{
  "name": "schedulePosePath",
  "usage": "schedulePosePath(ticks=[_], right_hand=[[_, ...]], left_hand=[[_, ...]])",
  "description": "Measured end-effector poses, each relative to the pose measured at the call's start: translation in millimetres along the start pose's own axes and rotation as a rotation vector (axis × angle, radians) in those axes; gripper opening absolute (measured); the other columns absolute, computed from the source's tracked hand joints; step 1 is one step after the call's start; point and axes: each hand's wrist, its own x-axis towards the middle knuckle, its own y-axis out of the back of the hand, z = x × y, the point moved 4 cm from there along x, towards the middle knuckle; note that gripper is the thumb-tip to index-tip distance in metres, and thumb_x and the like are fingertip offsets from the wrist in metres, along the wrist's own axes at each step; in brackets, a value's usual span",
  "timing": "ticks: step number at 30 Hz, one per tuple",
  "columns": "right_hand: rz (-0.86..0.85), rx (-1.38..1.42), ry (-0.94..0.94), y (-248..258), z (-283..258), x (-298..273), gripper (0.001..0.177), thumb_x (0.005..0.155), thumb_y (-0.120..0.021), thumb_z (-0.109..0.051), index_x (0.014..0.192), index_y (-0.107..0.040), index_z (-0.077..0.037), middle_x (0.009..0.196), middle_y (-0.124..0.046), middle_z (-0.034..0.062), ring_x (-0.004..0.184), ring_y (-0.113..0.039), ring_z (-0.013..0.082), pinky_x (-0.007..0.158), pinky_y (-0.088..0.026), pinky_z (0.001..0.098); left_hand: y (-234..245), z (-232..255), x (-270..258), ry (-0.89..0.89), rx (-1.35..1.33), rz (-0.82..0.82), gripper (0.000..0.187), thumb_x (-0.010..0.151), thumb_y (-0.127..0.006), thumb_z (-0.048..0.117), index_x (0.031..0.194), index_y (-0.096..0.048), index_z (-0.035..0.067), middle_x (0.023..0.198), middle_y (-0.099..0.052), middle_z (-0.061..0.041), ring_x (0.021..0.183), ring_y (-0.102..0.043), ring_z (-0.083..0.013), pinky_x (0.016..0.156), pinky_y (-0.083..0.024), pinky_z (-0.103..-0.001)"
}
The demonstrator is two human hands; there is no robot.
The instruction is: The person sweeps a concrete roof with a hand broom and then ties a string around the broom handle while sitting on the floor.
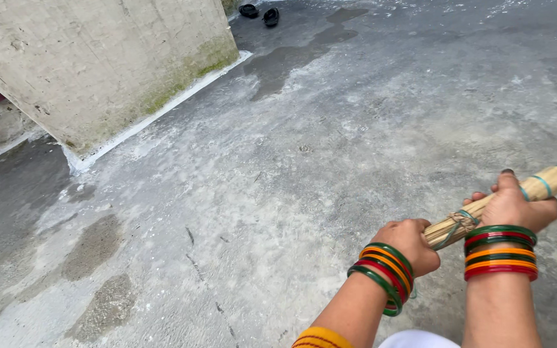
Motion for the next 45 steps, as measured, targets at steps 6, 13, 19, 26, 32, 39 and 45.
schedulePosePath(ticks=[6,13,19,26,32,39,45], right_hand=[[0.351,-0.087,-0.062,50,24,21,0.053,0.096,-0.068,-0.008,0.13,-0.028,0.0,0.095,-0.062,0.0115,0.058,-0.069,0.0173,0.049,-0.063,0.0354],[0.476,-0.099,-0.37,50,50,21,0.05,0.091,-0.066,-0.005,0.128,-0.032,0.003,0.097,-0.063,0.0164,0.056,-0.068,0.0184,0.046,-0.065,0.0356],[0.274,-0.16,-0.403,36,71,12,0.031,0.094,-0.063,-0.004,0.115,-0.045,0.01,0.091,-0.063,0.0156,0.059,-0.068,0.0202,0.048,-0.06,0.0373],[-0.051,-0.41,-0.487,-10,101,-33,0.024,0.096,-0.064,-0.01,0.104,-0.053,0.01,0.078,-0.061,0.0166,0.057,-0.064,0.0238,0.047,-0.055,0.041],[-0.396,-0.728,-0.456,-56,109,-86,0.03,0.094,-0.069,-0.018,0.1,-0.059,0.01,0.071,-0.065,0.0158,0.055,-0.066,0.0248,0.045,-0.055,0.0399],[-0.619,-0.842,-0.381,-96,87,-145,0.034,0.093,-0.072,-0.023,0.103,-0.056,0.006,0.075,-0.068,0.0162,0.054,-0.069,0.0224,0.044,-0.058,0.0373],[-0.667,-0.627,-0.279,-102,44,-170,0.032,0.09,-0.072,-0.02,0.103,-0.052,0.001,0.073,-0.065,0.0139,0.049,-0.066,0.021,0.039,-0.056,0.0365]], left_hand=[[-26,7,34,-0.017,0.177,-0.209,0.046,0.073,-0.065,0.02,0.118,-0.075,0.015,0.108,-0.076,-0.016,0.104,-0.072,-0.0322,0.095,-0.057,-0.044],[-39,-9,52,0.109,0.219,-0.343,0.045,0.076,-0.068,0.023,0.118,-0.075,0.011,0.113,-0.075,-0.018,0.109,-0.071,-0.0316,0.097,-0.056,-0.043],[-40,-32,32,0.263,0.051,-0.307,0.042,0.075,-0.061,0.019,0.112,-0.076,0.009,0.103,-0.08,-0.021,0.098,-0.079,-0.0318,0.091,-0.06,-0.042],[-49,-89,0,0.395,-0.101,-0.111,0.041,0.073,-0.065,0.014,0.112,-0.076,0.007,0.107,-0.071,-0.023,0.105,-0.071,-0.0365,0.097,-0.055,-0.044],[-49,-122,-34,0.574,-0.378,0.043,0.038,0.065,-0.075,0.012,0.101,-0.074,-0.001,0.093,-0.075,-0.021,0.086,-0.075,-0.0301,0.082,-0.058,-0.037],[-25,-116,-84,0.733,-0.738,0.242,0.041,0.065,-0.069,0.006,0.106,-0.069,0.002,0.074,-0.07,-0.015,0.051,-0.063,-0.0223,0.051,-0.049,-0.039],[-6,-100,-108,0.601,-0.651,0.34,0.042,0.064,-0.069,0.009,0.105,-0.07,0.001,0.075,-0.072,-0.011,0.066,-0.071,-0.0228,0.065,-0.056,-0.034]])
